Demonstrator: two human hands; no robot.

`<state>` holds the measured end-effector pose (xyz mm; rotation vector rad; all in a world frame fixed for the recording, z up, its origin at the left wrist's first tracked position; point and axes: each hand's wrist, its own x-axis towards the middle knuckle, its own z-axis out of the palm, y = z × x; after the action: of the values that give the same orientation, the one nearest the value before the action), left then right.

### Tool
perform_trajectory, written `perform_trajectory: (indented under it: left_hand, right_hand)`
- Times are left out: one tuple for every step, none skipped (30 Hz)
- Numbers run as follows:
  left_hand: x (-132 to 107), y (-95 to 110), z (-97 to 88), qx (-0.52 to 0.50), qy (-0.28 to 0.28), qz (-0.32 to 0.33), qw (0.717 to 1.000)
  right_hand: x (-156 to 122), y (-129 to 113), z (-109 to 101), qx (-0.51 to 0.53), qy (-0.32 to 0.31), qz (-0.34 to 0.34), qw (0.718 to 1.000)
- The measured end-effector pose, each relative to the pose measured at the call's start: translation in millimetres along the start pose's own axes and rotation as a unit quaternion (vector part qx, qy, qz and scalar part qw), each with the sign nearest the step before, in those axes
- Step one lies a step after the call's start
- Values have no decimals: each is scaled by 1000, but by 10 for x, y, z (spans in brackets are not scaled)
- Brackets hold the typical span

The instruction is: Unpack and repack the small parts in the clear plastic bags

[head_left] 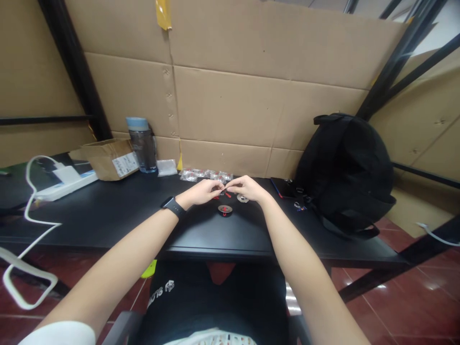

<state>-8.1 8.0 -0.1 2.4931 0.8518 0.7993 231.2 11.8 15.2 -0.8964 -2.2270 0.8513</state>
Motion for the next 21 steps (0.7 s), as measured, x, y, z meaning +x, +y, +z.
perform_trajectory:
  left_hand:
    - [4,6,9,10,8,2,1000]
    - [9,11,15,18,15,4,1000]
    - [14,17,19,25,23,6,999]
    - [20,22,22,34,33,6,999]
    - [25,28,23,43,44,7,998]
    - [29,32,22,53,55,7,997]
    - [32,32,21,66,65,7,996]
    - [33,28,18,83,73,7,994]
    - [31,17,15,101,76,7,992]
    - [28,1,10,118,72,8,990]
    - [24,-22,5,132,64,7,989]
    - [18,-49,0,143,53,6,988]
    - [12,-78,-6,149,40,5,988]
    - [6,-107,-13,151,28,6,988]
    - [1,-134,-20,151,18,7,988]
    - [-4,-156,-27,150,10,8,989]
    - [-7,-173,-36,149,5,9,989]
    - [-10,-183,-46,148,2,10,989]
    - [-13,-187,-56,149,1,10,989]
    - [-16,-186,-67,151,-2,11,988]
    - [-20,-179,-78,154,-6,13,988]
  right_hand:
    - [-9,-23,-5,0,-6,5,1000]
    - [-15,-45,-7,2,-14,3,1000]
    - [-17,-62,-7,6,-21,-1,1000]
    - [-16,-72,-4,11,-24,-5,1000]
    - [-11,-72,-1,13,-23,-5,1000]
    - [-6,-60,2,11,-18,0,1000]
    - [0,-38,3,3,-9,13,1000]
    - [5,-6,2,-8,3,31,999]
    - [7,31,-3,-20,15,53,998]
    - [6,72,-13,-35,26,74,996]
    - [3,114,-27,-51,36,91,994]
    - [-1,153,-44,-69,45,105,991]
    - [-7,189,-65,-92,53,116,988]
    - [-12,222,-86,-114,59,126,984]
    - [-17,252,-108,-135,63,136,980]
    - [-22,280,-127,-148,65,144,976]
    - [-26,307,-145,-156,65,150,974]
    - [-30,333,-158,-158,60,154,973]
    - [-34,358,-169,-160,53,155,973]
    - [-38,381,-176,-163,46,159,973]
    - [-43,402,-181,-169,42,166,971]
